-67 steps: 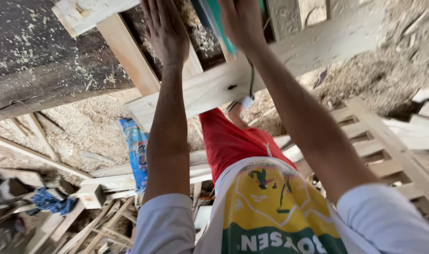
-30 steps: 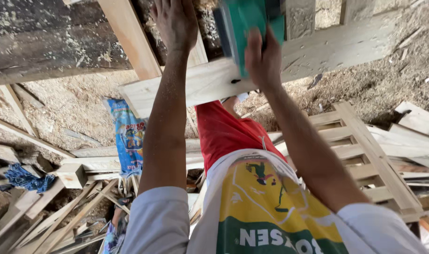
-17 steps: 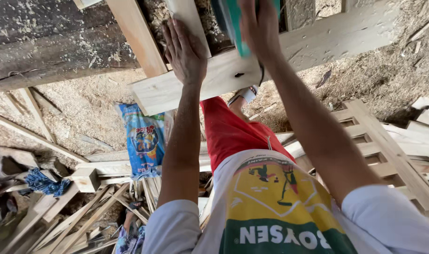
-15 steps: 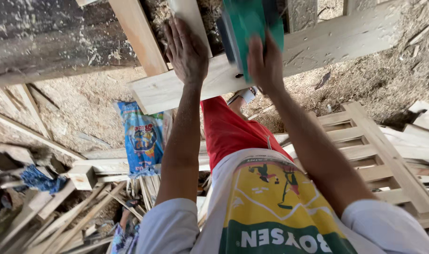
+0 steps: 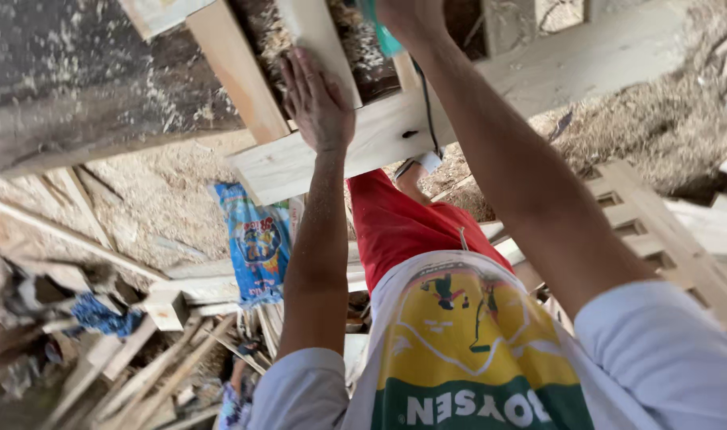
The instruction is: The person uses a green electric sander to smooth the surface of a wooden pallet. They move the sander back and forth across the slats, generating sawdust. The person briefly pauses to pick up a piece of wood from the floor and then resumes sanding the pallet.
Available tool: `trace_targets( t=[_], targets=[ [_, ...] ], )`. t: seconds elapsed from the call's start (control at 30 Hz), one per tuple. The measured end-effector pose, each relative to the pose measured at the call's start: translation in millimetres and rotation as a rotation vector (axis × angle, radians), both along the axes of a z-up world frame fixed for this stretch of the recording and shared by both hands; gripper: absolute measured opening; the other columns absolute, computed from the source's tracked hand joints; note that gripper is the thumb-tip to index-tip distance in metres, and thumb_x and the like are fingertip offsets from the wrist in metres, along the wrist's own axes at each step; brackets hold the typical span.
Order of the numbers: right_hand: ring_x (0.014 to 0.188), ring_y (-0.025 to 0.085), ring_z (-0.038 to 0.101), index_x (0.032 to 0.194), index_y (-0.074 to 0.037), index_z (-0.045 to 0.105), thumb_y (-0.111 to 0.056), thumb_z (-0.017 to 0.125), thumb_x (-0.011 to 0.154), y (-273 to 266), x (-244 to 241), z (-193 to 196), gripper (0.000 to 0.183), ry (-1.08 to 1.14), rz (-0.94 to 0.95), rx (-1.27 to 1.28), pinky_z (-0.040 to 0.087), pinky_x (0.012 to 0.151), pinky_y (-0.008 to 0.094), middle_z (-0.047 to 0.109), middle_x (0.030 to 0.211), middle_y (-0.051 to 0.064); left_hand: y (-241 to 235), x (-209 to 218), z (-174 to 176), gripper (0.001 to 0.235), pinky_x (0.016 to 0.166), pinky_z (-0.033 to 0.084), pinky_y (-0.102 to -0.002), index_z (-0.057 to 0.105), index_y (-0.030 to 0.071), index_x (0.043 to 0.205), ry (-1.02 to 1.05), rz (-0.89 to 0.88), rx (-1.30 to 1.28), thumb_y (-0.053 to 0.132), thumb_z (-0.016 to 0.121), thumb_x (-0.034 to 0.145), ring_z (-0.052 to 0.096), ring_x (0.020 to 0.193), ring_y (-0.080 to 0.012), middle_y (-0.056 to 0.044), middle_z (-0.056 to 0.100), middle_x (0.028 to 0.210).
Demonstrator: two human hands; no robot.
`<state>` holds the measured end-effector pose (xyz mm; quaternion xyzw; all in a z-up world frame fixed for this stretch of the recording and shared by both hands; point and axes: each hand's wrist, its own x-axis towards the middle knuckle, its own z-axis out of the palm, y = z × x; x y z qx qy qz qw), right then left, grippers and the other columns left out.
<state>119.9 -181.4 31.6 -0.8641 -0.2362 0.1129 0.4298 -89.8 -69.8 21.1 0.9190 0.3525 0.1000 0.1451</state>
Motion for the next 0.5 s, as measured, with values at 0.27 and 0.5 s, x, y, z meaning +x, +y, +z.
trace_targets(
  t=[0.27, 0.5],
  targets=[
    [0.052, 0.004, 0.046, 0.124, -0.004, 0.059, -0.041, 0.046, 0.115, -109.9, -94.3, 109.0, 0.04, 0.437, -0.013, 0.228, 0.035, 0.042, 0.025, 0.047, 0.064, -0.006, -0.2, 7.0, 9.0, 0.06, 0.133, 0.026, -0.048, 0.026, 0.01, 0.165, 0.045, 0.041, -0.015, 0.041, 0.034, 0.114, 0.025, 0.163, -0.0272, -0.009, 0.035, 0.171],
    [0.054, 0.007, 0.053, 0.124, -0.003, 0.06, -0.042, 0.049, 0.117, -129.9, -123.5, 137.4, 0.041, 0.512, -0.048, 0.298, 0.041, 0.048, 0.027, 0.053, 0.065, -0.001, -2.4, 5.1, 13.3, 0.06, 0.133, 0.028, -0.048, 0.025, 0.009, 0.166, 0.005, 0.039, -0.027, 0.04, 0.035, 0.116, 0.025, 0.163, -0.0283, -0.009, 0.035, 0.172]
  ],
)
